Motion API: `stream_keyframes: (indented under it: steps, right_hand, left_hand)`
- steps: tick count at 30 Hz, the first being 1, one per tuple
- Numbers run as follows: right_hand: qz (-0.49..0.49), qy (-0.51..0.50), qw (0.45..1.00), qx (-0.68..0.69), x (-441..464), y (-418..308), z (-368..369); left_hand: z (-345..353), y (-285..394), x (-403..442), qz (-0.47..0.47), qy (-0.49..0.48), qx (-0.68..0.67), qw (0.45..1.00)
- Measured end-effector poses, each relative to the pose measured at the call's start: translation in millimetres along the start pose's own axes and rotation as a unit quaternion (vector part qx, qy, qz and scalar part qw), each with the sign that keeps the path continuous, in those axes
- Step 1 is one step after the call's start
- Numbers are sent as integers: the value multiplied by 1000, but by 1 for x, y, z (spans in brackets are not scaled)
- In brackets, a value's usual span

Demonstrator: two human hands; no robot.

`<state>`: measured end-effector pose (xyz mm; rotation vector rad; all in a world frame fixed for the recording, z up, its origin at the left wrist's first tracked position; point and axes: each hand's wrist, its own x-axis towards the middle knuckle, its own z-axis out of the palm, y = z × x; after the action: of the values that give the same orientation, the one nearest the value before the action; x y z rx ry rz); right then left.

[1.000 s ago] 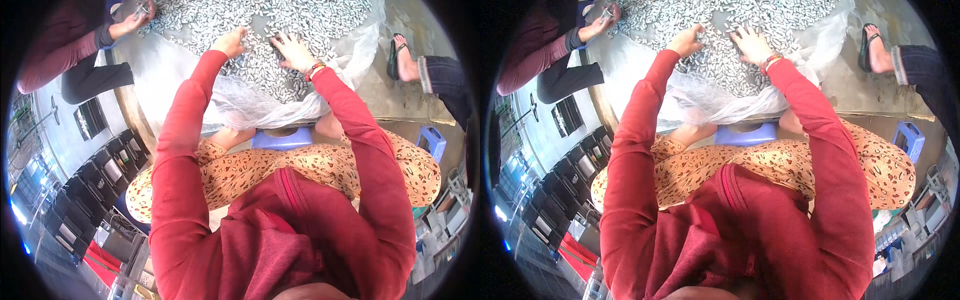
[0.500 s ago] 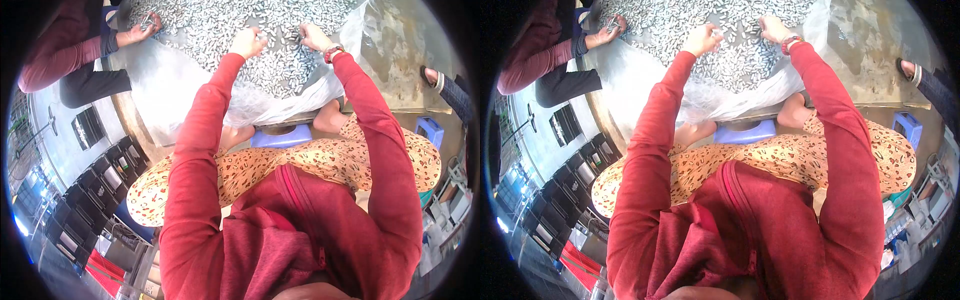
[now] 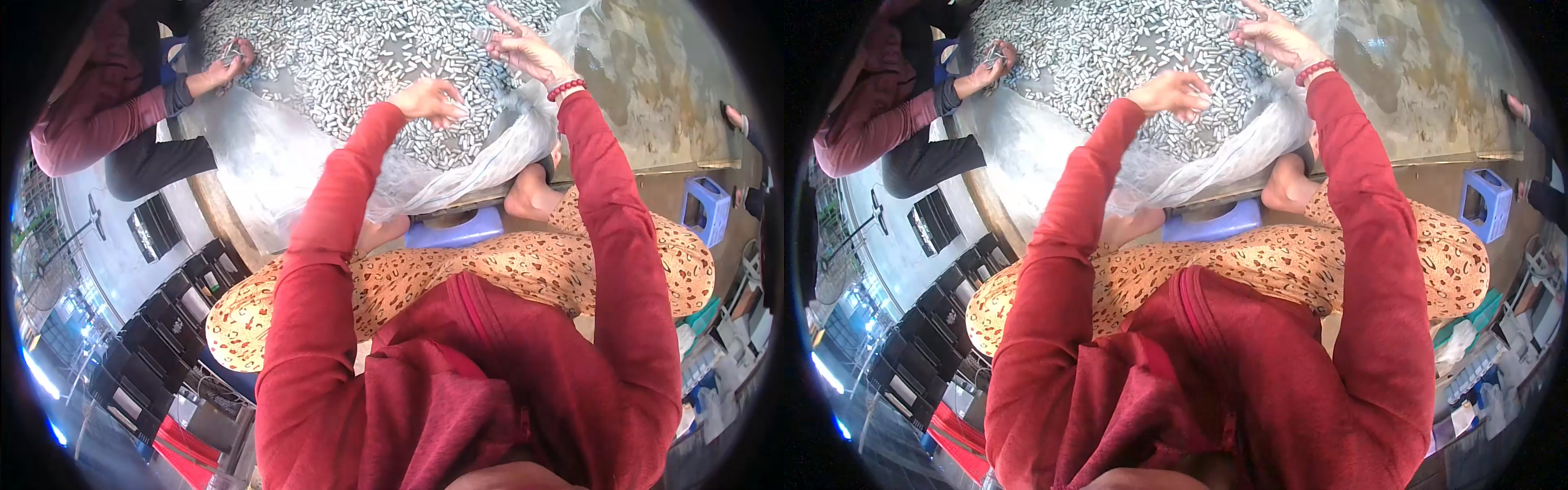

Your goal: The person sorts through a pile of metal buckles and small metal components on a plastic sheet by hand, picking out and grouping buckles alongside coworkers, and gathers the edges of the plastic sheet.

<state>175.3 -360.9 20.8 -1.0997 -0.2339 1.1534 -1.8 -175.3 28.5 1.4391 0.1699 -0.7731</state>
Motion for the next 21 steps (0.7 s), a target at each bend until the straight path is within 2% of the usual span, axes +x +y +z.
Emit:
stream_keyframes:
  steps: [2, 3, 5, 6, 7, 10, 11, 12, 13, 14, 15, 16, 18, 20, 21]
  right_hand:
    - [73, -26, 996, 40, 2, -6, 2]
    - [82, 12, 997, -11, -2, 1, 7]
    - [48, 56, 953, -292, 8, 20, 5]
    - [31, 76, 901, -425, 13, 31, 4]
    - [-25, 98, 866, -490, 15, 40, 8]
    - [-30, 105, 804, -584, 24, 46, 21]
    - [-22, 108, 786, -608, 28, 46, 21]
    - [6, 111, 777, -620, 34, 48, 15]
    - [32, 113, 767, -631, 43, 51, 5]
    - [60, 115, 758, -640, 51, 53, 1]
    - [88, 94, 757, -641, 39, 25, 25]
    - [163, 25, 737, -656, 38, 9, 35]
    - [301, -107, 669, -671, 49, -18, 44]
    - [208, -21, 753, -624, 52, -28, 46]
    - [-6, 59, 803, -593, 67, 5, 17]
  left_hand:
    - [28, -14, 18, -85, 1, -11, 996]
    - [41, -30, 30, -104, -3, -19, 994]
    - [64, -59, 49, -125, -44, -47, 990]
    - [70, -66, 53, -136, -66, -64, 986]
    - [65, -65, 56, -103, -51, -24, 993]
    - [8, -65, 74, -36, 117, -68, 990]
    - [-20, -68, 80, -52, 216, -55, 973]
    - [-41, -53, 73, -72, 296, -87, 948]
    - [-71, -59, 71, -38, 282, -144, 948]
    - [-90, -46, 54, -47, 285, -178, 941]
    - [-106, -40, 38, -15, 277, -175, 945]
    - [-110, -24, 16, 40, 268, -172, 947]
    - [-137, -22, -4, 62, 231, -201, 950]
    - [-132, 4, -33, 97, 233, -220, 942]
    - [-138, -1, -35, 104, 228, -238, 939]
